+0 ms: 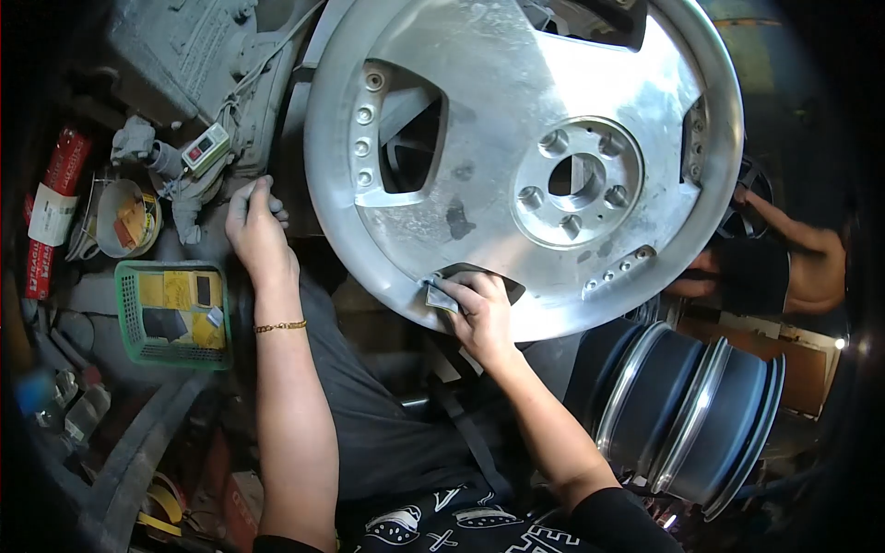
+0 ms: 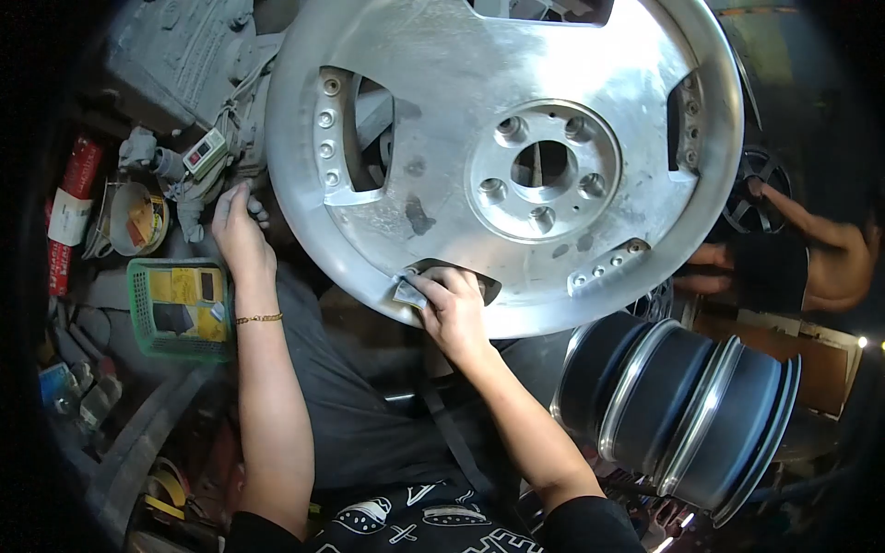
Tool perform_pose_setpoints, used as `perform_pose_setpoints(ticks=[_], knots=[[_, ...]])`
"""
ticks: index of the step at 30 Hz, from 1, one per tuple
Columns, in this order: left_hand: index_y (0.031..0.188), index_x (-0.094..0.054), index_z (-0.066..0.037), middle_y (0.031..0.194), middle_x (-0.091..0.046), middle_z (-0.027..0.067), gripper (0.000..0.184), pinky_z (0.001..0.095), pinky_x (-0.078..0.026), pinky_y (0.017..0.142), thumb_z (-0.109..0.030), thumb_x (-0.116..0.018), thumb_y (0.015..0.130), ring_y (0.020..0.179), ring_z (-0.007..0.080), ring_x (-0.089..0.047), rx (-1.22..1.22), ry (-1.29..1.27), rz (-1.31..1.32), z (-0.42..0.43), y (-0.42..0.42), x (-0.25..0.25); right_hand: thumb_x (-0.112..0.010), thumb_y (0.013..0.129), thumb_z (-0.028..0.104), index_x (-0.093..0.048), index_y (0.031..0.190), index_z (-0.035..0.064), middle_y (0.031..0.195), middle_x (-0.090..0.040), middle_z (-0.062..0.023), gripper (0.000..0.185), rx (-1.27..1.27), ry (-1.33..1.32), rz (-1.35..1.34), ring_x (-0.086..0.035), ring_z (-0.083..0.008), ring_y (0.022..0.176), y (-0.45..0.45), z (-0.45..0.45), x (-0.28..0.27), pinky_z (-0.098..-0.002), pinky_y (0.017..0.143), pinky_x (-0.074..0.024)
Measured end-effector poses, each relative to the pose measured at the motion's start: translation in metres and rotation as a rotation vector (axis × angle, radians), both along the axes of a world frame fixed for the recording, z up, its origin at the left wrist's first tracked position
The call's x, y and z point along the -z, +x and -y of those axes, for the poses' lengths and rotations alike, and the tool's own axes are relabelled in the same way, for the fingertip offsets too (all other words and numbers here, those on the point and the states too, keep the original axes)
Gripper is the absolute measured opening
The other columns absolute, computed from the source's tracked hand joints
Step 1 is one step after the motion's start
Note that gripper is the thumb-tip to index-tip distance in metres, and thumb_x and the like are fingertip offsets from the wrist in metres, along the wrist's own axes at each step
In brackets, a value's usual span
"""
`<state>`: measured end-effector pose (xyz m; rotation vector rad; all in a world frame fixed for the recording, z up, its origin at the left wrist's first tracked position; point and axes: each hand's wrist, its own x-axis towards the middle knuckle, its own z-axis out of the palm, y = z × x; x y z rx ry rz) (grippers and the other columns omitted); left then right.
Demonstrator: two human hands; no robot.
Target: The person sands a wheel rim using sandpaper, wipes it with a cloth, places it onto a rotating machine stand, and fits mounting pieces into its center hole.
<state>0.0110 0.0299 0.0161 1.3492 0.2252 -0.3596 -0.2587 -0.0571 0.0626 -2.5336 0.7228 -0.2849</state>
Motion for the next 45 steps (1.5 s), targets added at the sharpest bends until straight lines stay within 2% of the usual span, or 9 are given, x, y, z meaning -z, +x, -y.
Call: perform_pose_setpoints(ticks=[3, 9, 22, 25, 30, 34, 37, 42, 45], knots=[[0.092, -0.065, -0.006, 0.065, -0.049, -0.0035, 0.012, 0.0223, -0.032, 0.054, -0.016, -0.059, 0.092, 0.057, 0.0073, -0.045, 0.011, -0.009, -0.060, 0.000, 0.001, -0.005, -0.071, 0.065, 0.000, -0.071, 0.109, 0.0091, 0.098, -0.064, -0.0095, 0.045, 0.065, -0.003, -0.160, -0.057, -0.0317, 0.094, 0.001, -0.003, 0.004, -0.0415, 0.086, -0.0466], [0.092, -0.067, -0.004, 0.065, -0.048, -0.0040, 0.014, 0.0213, -0.033, 0.054, -0.016, -0.061, 0.091, 0.058, 0.0063, -0.045, -0.002, -0.062, -0.077, -0.004, 0.002, 0.002, -0.064, 0.064, -0.006, -0.068, 0.112, 0.0048, 0.101, -0.061, -0.0117, 0.049, -0.118, -0.008, -0.249, -0.054, -0.0343, 0.094, 0.002, 0.002, -0.007, -0.0410, 0.087, -0.0485], [0.091, -0.067, -0.002, 0.065, -0.047, -0.0031, 0.014, 0.0217, -0.032, 0.052, -0.013, -0.060, 0.089, 0.057, 0.0067, -0.044, -0.012, -0.060, -0.050, 0.000, 0.001, 0.000, -0.065, 0.060, -0.001, -0.067, 0.110, 0.0045, 0.097, -0.062, -0.0083, 0.050, -0.186, -0.066, -0.168, -0.055, -0.0299, 0.090, -0.021, 0.012, 0.011, -0.0403, 0.081, -0.0478], [0.090, -0.067, -0.002, 0.065, -0.047, -0.0031, 0.013, 0.0221, -0.031, 0.052, -0.013, -0.060, 0.088, 0.057, 0.0069, -0.043, -0.051, -0.057, -0.038, 0.010, -0.005, -0.005, -0.065, 0.060, 0.000, -0.067, 0.104, 0.0032, 0.100, -0.063, -0.0093, 0.044, -0.200, -0.034, -0.068, -0.056, -0.0302, 0.090, 0.012, 0.004, 0.004, -0.0394, 0.084, -0.0480], [0.089, -0.067, -0.002, 0.066, -0.047, -0.0036, 0.012, 0.0224, -0.031, 0.052, -0.012, -0.061, 0.087, 0.057, 0.0065, -0.042, -0.063, -0.050, -0.004, 0.010, -0.008, -0.010, -0.066, 0.059, 0.001, -0.069, 0.108, 0.0053, 0.101, -0.063, -0.0064, 0.049, -0.228, -0.113, -0.191, -0.055, -0.0298, 0.090, -0.029, 0.014, 0.007, -0.0395, 0.080, -0.0471], [0.087, -0.067, -0.001, 0.066, -0.047, -0.0036, 0.013, 0.0223, -0.031, 0.052, -0.012, -0.060, 0.087, 0.056, 0.0067, -0.042, -0.091, -0.048, 0.070, 0.017, -0.010, -0.005, -0.068, 0.058, 0.002, -0.069, 0.106, 0.0044, 0.101, -0.062, -0.0063, 0.048, -0.247, -0.103, -0.088, -0.054, -0.0290, 0.092, 0.006, 0.003, -0.002, -0.0396, 0.081, -0.0461], [0.087, -0.067, -0.001, 0.066, -0.047, -0.0038, 0.012, 0.0219, -0.031, 0.053, -0.011, -0.060, 0.086, 0.058, 0.0067, -0.042, -0.079, -0.077, 0.114, 0.017, -0.010, 0.001, -0.068, 0.058, 0.003, -0.069, 0.105, 0.0029, 0.099, -0.062, -0.0075, 0.047, -0.238, -0.122, -0.160, -0.054, -0.0288, 0.093, -0.008, 0.003, 0.003, -0.0389, 0.083, -0.0457], [0.089, -0.068, -0.002, 0.067, -0.046, -0.0043, 0.013, 0.0211, -0.031, 0.053, -0.011, -0.059, 0.087, 0.061, 0.0061, -0.042, -0.084, -0.074, -0.052, 0.009, -0.007, -0.009, -0.068, 0.059, 0.004, -0.069, 0.104, 0.0038, 0.097, -0.062, -0.0069, 0.045, -0.196, -0.189, -0.243, -0.054, -0.0280, 0.091, -0.040, 0.013, -0.001, -0.0383, 0.079, -0.0470], [0.089, -0.067, -0.002, 0.068, -0.047, -0.0037, 0.013, 0.0211, -0.032, 0.052, -0.012, -0.060, 0.087, 0.059, 0.0066, -0.043, -0.084, -0.068, 0.013, 0.016, -0.010, -0.003, -0.067, 0.061, 0.004, -0.068, 0.098, 0.0045, 0.095, -0.061, -0.0064, 0.037, -0.183, -0.160, -0.183, -0.054, -0.0280, 0.091, 0.004, -0.001, -0.001, -0.0381, 0.078, -0.0463]])
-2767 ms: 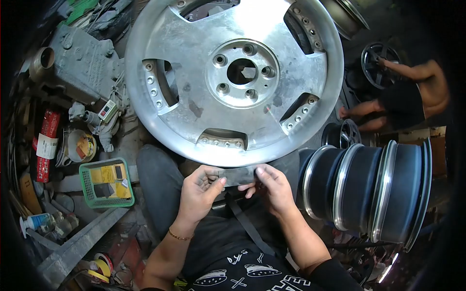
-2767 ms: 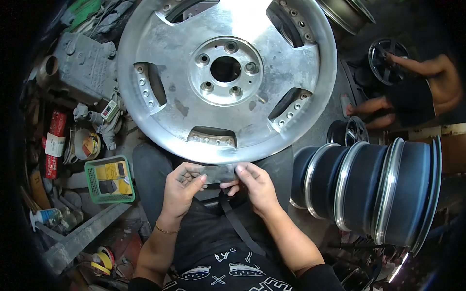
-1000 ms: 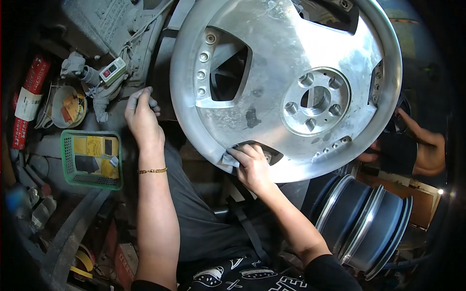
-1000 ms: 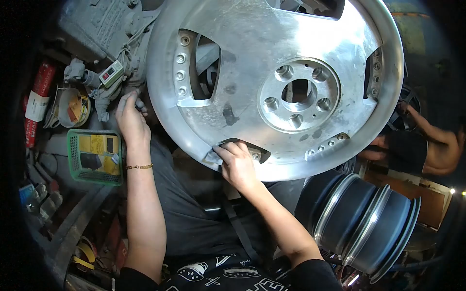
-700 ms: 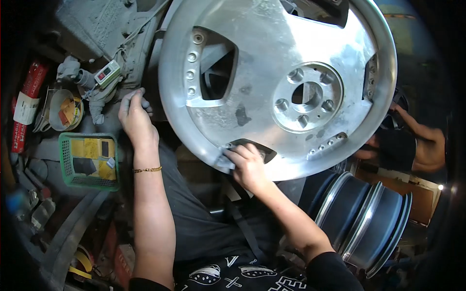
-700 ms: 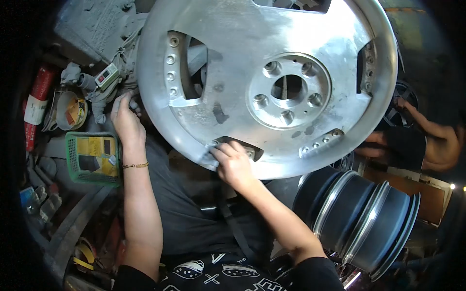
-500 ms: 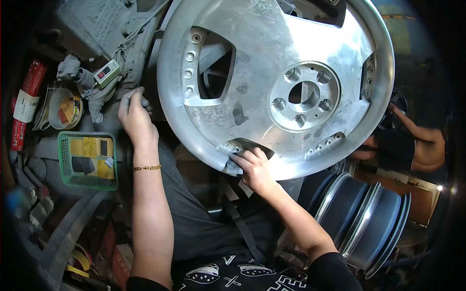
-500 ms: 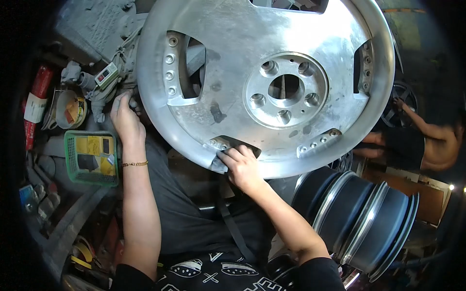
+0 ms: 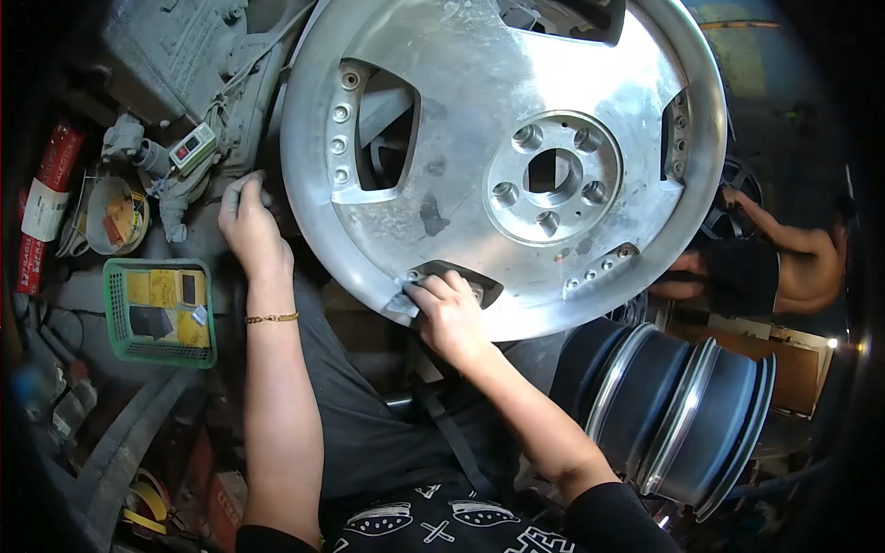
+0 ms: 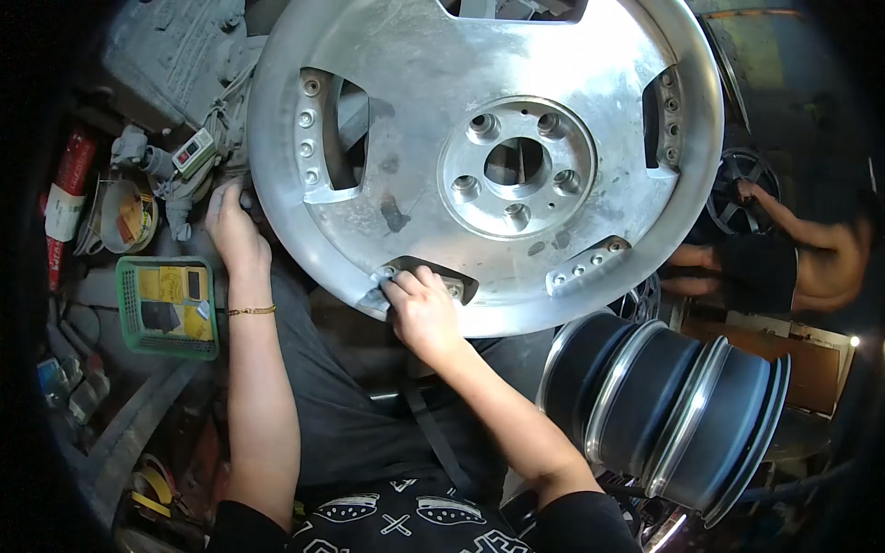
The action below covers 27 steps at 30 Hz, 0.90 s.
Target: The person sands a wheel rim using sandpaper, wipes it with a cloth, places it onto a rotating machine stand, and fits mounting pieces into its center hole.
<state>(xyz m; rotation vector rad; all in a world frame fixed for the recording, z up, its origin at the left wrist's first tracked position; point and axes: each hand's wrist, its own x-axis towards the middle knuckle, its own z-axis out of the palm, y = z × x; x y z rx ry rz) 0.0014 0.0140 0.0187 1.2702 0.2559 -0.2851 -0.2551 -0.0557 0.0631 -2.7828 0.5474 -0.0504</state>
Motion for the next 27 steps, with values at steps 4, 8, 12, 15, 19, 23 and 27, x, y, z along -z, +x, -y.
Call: perform_pose_setpoints(ticks=[4, 8, 12, 15, 19, 23, 27], knots=[[0.088, -0.067, -0.003, 0.068, -0.047, -0.0033, 0.012, 0.0215, -0.033, 0.052, -0.011, -0.060, 0.087, 0.057, 0.0071, -0.044, 0.016, 0.007, 0.008, -0.004, 0.002, -0.003, -0.066, 0.065, 0.005, -0.068, 0.097, 0.0055, 0.093, -0.059, -0.0059, 0.032, 0.020, -0.064, -0.106, -0.054, -0.0274, 0.091, -0.033, 0.006, -0.012, -0.0372, 0.079, -0.0457], [0.088, -0.067, -0.002, 0.065, -0.047, -0.0032, 0.012, 0.0222, -0.033, 0.050, -0.011, -0.059, 0.087, 0.055, 0.0072, -0.044, 0.014, -0.017, -0.055, -0.008, 0.003, -0.006, -0.064, 0.066, 0.005, -0.067, 0.092, 0.0062, 0.091, -0.060, -0.0059, 0.026, 0.041, -0.122, -0.201, -0.055, -0.0266, 0.092, -0.053, 0.011, -0.014, -0.0374, 0.080, -0.0468], [0.088, -0.067, -0.001, 0.063, -0.048, -0.0031, 0.013, 0.0226, -0.032, 0.050, -0.011, -0.059, 0.087, 0.055, 0.0071, -0.045, 0.009, -0.017, 0.042, 0.003, -0.002, -0.002, -0.064, 0.064, 0.006, -0.067, 0.093, 0.0046, 0.092, -0.061, -0.0072, 0.029, 0.038, -0.067, -0.028, -0.056, -0.0271, 0.090, 0.003, -0.009, -0.003, -0.0376, 0.080, -0.0480], [0.089, -0.067, -0.001, 0.063, -0.048, -0.0028, 0.013, 0.0221, -0.033, 0.051, -0.011, -0.059, 0.087, 0.055, 0.0070, -0.045, 0.010, -0.024, 0.025, 0.002, -0.001, 0.002, -0.067, 0.063, 0.007, -0.068, 0.097, 0.0041, 0.094, -0.061, -0.0067, 0.034, -0.008, -0.091, -0.030, -0.055, -0.0273, 0.090, -0.011, -0.001, 0.001, -0.0370, 0.080, -0.0473], [0.089, -0.067, 0.000, 0.064, -0.049, -0.0026, 0.013, 0.0218, -0.033, 0.051, -0.011, -0.059, 0.087, 0.056, 0.0072, -0.044, 0.029, -0.040, -0.052, -0.006, 0.004, -0.002, -0.068, 0.060, 0.004, -0.069, 0.094, 0.0054, 0.092, -0.062, -0.0064, 0.034, 0.004, -0.059, -0.072, -0.056, -0.0278, 0.090, -0.049, 0.016, 0.006, -0.0389, 0.077, -0.0478], [0.089, -0.066, 0.000, 0.064, -0.049, -0.0025, 0.013, 0.0219, -0.033, 0.051, -0.011, -0.060, 0.087, 0.056, 0.0072, -0.044, 0.003, -0.034, 0.009, 0.005, -0.001, -0.002, -0.066, 0.060, 0.002, -0.070, 0.099, 0.0074, 0.090, -0.061, -0.0073, 0.039, 0.020, 0.047, 0.054, -0.056, -0.0291, 0.088, 0.008, 0.003, 0.006, -0.0382, 0.079, -0.0485], [0.088, -0.066, 0.000, 0.063, -0.049, -0.0025, 0.012, 0.0220, -0.033, 0.050, -0.010, -0.059, 0.088, 0.056, 0.0067, -0.044, 0.014, -0.034, -0.020, 0.003, -0.001, -0.002, -0.066, 0.061, 0.000, -0.070, 0.105, 0.0069, 0.091, -0.062, -0.0055, 0.045, 0.006, 0.025, -0.047, -0.056, -0.0279, 0.086, -0.024, 0.011, 0.004, -0.0377, 0.078, -0.0485]])
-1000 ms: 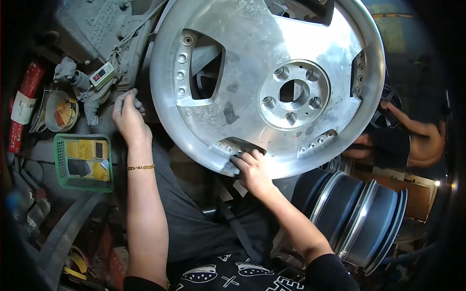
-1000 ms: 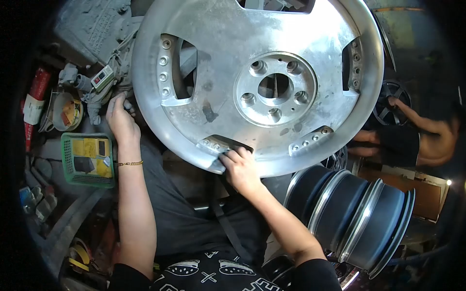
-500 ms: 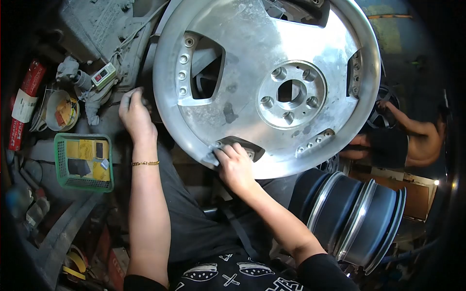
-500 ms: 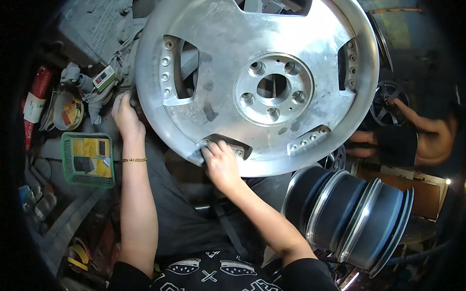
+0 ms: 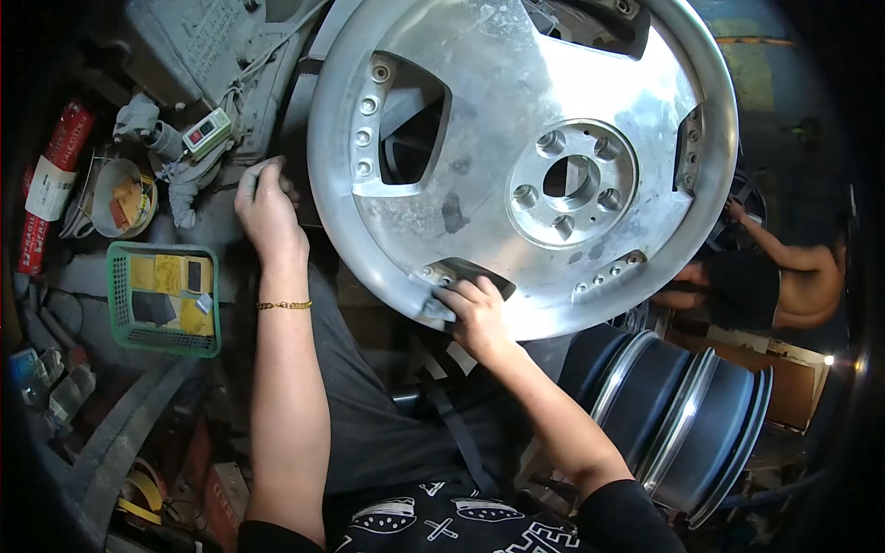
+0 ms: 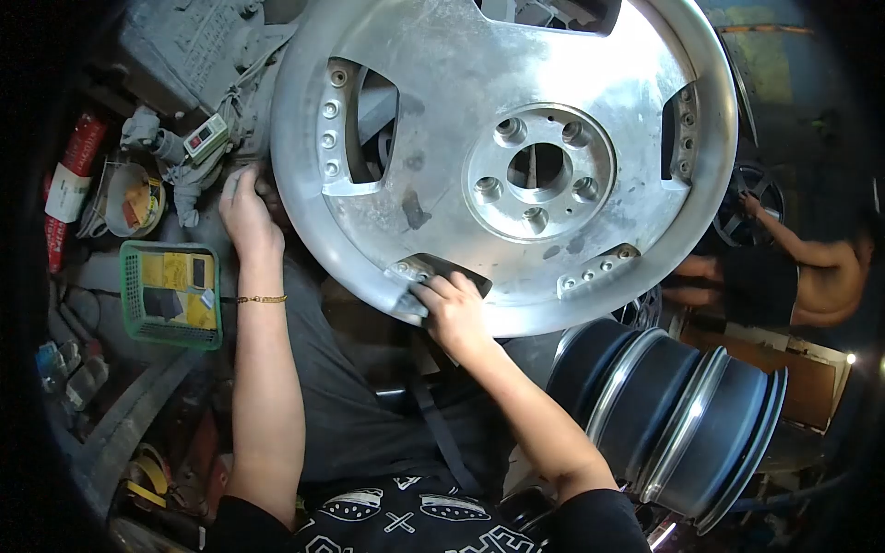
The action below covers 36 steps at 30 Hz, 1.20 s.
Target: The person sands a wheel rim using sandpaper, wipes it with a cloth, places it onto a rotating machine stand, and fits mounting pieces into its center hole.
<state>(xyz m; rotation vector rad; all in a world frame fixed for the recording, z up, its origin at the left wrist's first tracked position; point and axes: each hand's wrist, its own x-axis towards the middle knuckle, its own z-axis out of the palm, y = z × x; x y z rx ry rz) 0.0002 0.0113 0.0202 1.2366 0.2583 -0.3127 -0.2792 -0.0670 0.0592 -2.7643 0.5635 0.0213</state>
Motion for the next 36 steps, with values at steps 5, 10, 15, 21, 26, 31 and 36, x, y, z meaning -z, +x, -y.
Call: perform_pose_setpoints(ticks=[5, 10, 15, 21, 26, 31, 36], knots=[[0.089, -0.066, 0.000, 0.063, -0.048, -0.0026, 0.013, 0.0221, -0.032, 0.050, -0.010, -0.058, 0.088, 0.055, 0.0065, -0.043, 0.010, -0.020, 0.005, 0.002, 0.001, 0.001, -0.066, 0.061, 0.001, -0.069, 0.102, 0.0067, 0.094, -0.062, -0.0050, 0.041, -0.016, 0.009, 0.091, -0.056, -0.0271, 0.088, 0.025, -0.005, 0.006, -0.0375, 0.080, -0.0482], [0.089, -0.067, 0.000, 0.063, -0.049, -0.0021, 0.014, 0.0229, -0.033, 0.051, -0.011, -0.058, 0.088, 0.056, 0.0070, -0.044, 0.012, -0.028, -0.020, 0.001, 0.001, 0.002, -0.070, 0.060, 0.005, -0.070, 0.105, 0.0090, 0.094, -0.063, -0.0034, 0.045, -0.021, -0.030, 0.040, -0.057, -0.0269, 0.087, 0.002, 0.002, 0.007, -0.0372, 0.079, -0.0483], [0.088, -0.067, 0.000, 0.066, -0.052, -0.0010, 0.015, 0.0237, -0.035, 0.052, -0.011, -0.058, 0.088, 0.056, 0.0078, -0.044, 0.025, -0.045, -0.020, 0.005, 0.003, 0.009, -0.069, 0.062, 0.007, -0.072, 0.098, 0.0081, 0.095, -0.064, -0.0026, 0.036, -0.023, -0.036, 0.117, -0.056, -0.0234, 0.089, 0.032, -0.005, 0.005, -0.0360, 0.079, -0.0466], [0.089, -0.068, 0.001, 0.072, -0.056, -0.0007, 0.017, 0.0231, -0.038, 0.054, -0.010, -0.056, 0.088, 0.060, 0.0090, -0.048, 0.012, -0.030, 0.017, 0.000, 0.005, 0.003, -0.068, 0.065, 0.009, -0.071, 0.098, 0.0078, 0.093, -0.062, -0.0026, 0.034, -0.010, -0.118, -0.045, -0.055, -0.0239, 0.089, -0.015, 0.001, -0.003, -0.0360, 0.077, -0.0451], [0.089, -0.068, 0.001, 0.072, -0.054, -0.0013, 0.016, 0.0236, -0.038, 0.058, -0.010, -0.057, 0.087, 0.064, 0.0094, -0.048, -0.011, -0.031, 0.059, 0.007, 0.000, 0.010, -0.061, 0.070, 0.010, -0.067, 0.086, 0.0072, 0.088, -0.060, -0.0060, 0.017, 0.004, -0.099, 0.147, -0.055, -0.0259, 0.091, 0.038, -0.014, 0.005, -0.0366, 0.078, -0.0453], [0.089, -0.066, 0.001, 0.072, -0.052, -0.0015, 0.014, 0.0242, -0.037, 0.060, -0.010, -0.058, 0.086, 0.065, 0.0092, -0.045, -0.013, 0.020, 0.103, 0.001, 0.006, 0.015, -0.061, 0.075, 0.014, -0.068, 0.083, 0.0091, 0.089, -0.059, -0.0031, 0.012, -0.026, -0.195, -0.082, -0.054, -0.0229, 0.094, -0.021, -0.001, -0.008, -0.0355, 0.081, -0.0437], [0.092, -0.062, 0.000, 0.074, -0.050, -0.0012, 0.012, 0.0226, -0.036, 0.055, -0.012, -0.059, 0.090, 0.063, 0.0077, -0.043, -0.004, 0.079, 0.056, -0.016, -0.003, 0.001, -0.067, 0.068, 0.006, -0.070, 0.088, 0.0098, 0.091, -0.062, -0.0055, 0.020, 0.107, -0.176, -0.098, -0.057, -0.0255, 0.090, -0.040, 0.000, -0.031, -0.0363, 0.075, -0.0458]])
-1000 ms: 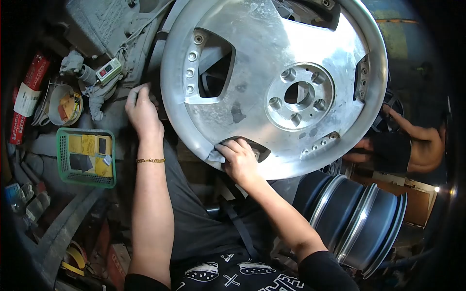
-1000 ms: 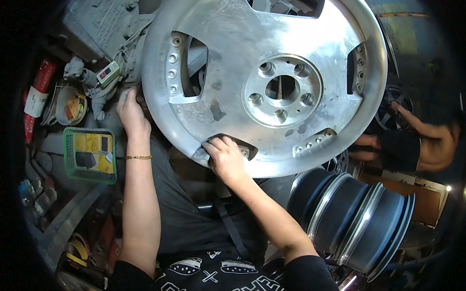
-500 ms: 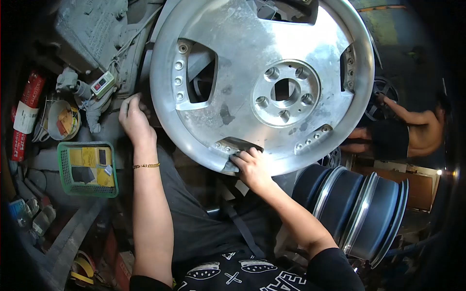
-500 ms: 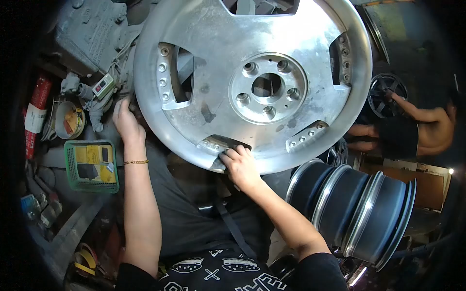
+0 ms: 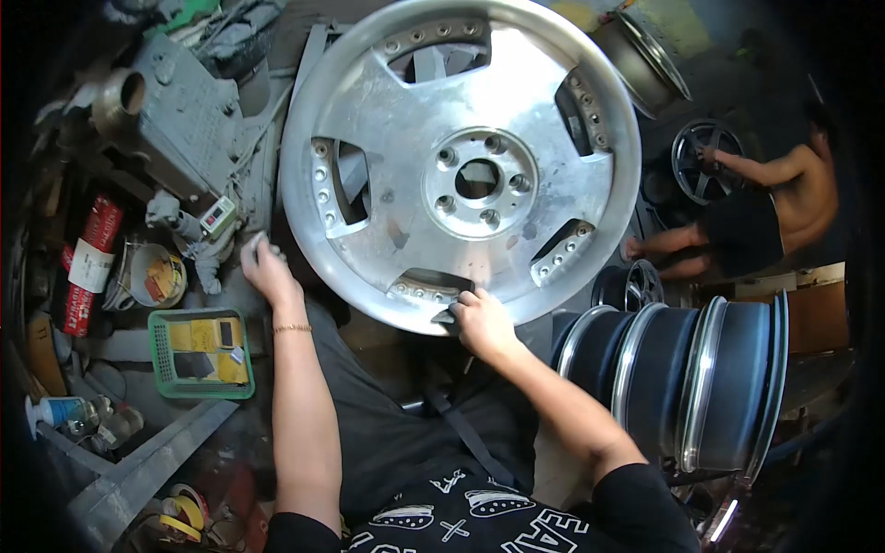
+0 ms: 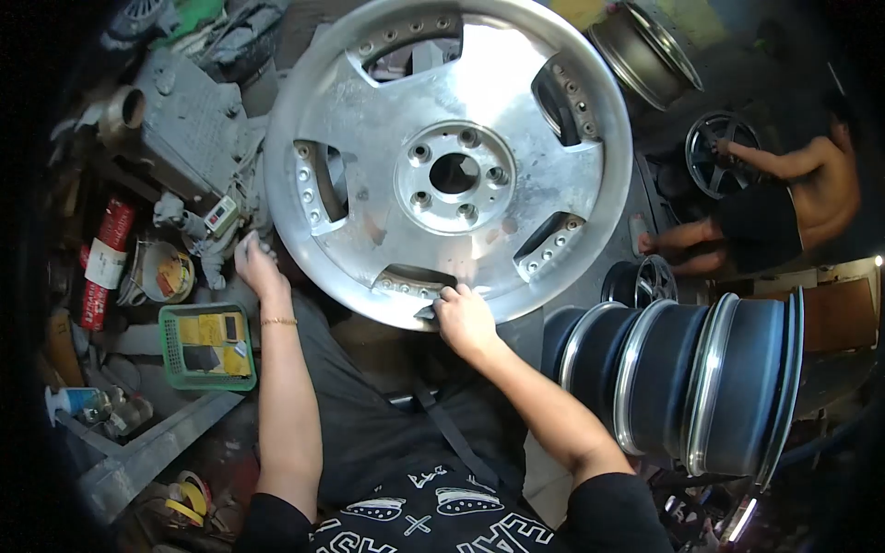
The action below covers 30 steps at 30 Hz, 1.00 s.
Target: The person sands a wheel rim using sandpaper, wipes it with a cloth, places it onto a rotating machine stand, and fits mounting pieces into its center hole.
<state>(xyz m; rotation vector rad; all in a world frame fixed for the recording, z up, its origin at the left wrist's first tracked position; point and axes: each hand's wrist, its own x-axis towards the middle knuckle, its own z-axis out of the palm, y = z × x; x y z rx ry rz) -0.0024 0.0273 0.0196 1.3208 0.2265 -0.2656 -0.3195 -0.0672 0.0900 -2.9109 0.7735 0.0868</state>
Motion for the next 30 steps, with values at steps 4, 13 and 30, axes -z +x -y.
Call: perform_pose_setpoints(ticks=[4, 13, 30], knots=[[0.105, -0.058, 0.001, 0.082, -0.052, 0.0012, 0.020, 0.0244, -0.039, 0.057, -0.017, -0.059, 0.096, 0.064, 0.0073, -0.044, 0.116, -0.042, 0.386, -0.034, -0.083, -0.061, -0.070, 0.086, 0.009, -0.069, 0.093, 0.0030, 0.085, -0.067, -0.0036, 0.009, 0.864, 1.068, 0.504, -0.062, -0.0165, 0.073, 0.004, -0.021, -0.037, -0.0319, 0.067, -0.0499], [0.099, -0.059, -0.002, 0.094, -0.062, 0.0041, 0.010, 0.0236, -0.048, 0.071, -0.005, -0.065, 0.092, 0.080, 0.0081, -0.058, 0.861, -0.188, -0.033, -0.051, -0.222, -0.098, -0.069, 0.090, 0.012, -0.066, 0.102, 0.0039, 0.084, -0.065, 0.0001, 0.014, 0.940, 1.801, 1.153, -0.057, -0.0077, 0.069, -0.010, -0.076, -0.040, -0.0219, 0.062, -0.0445], [0.103, -0.055, 0.003, 0.093, -0.066, 0.0108, 0.010, 0.0290, -0.056, 0.075, -0.004, -0.056, 0.096, 0.083, 0.0166, -0.067, 0.871, -0.162, -0.084, -0.021, -0.222, -0.099, -0.065, 0.093, 0.012, -0.063, 0.109, -0.0008, 0.094, -0.068, -0.0047, 0.021, 0.758, 1.242, 1.059, -0.063, -0.0103, 0.087, -0.054, -0.083, -0.018, -0.0246, 0.078, -0.0490]])
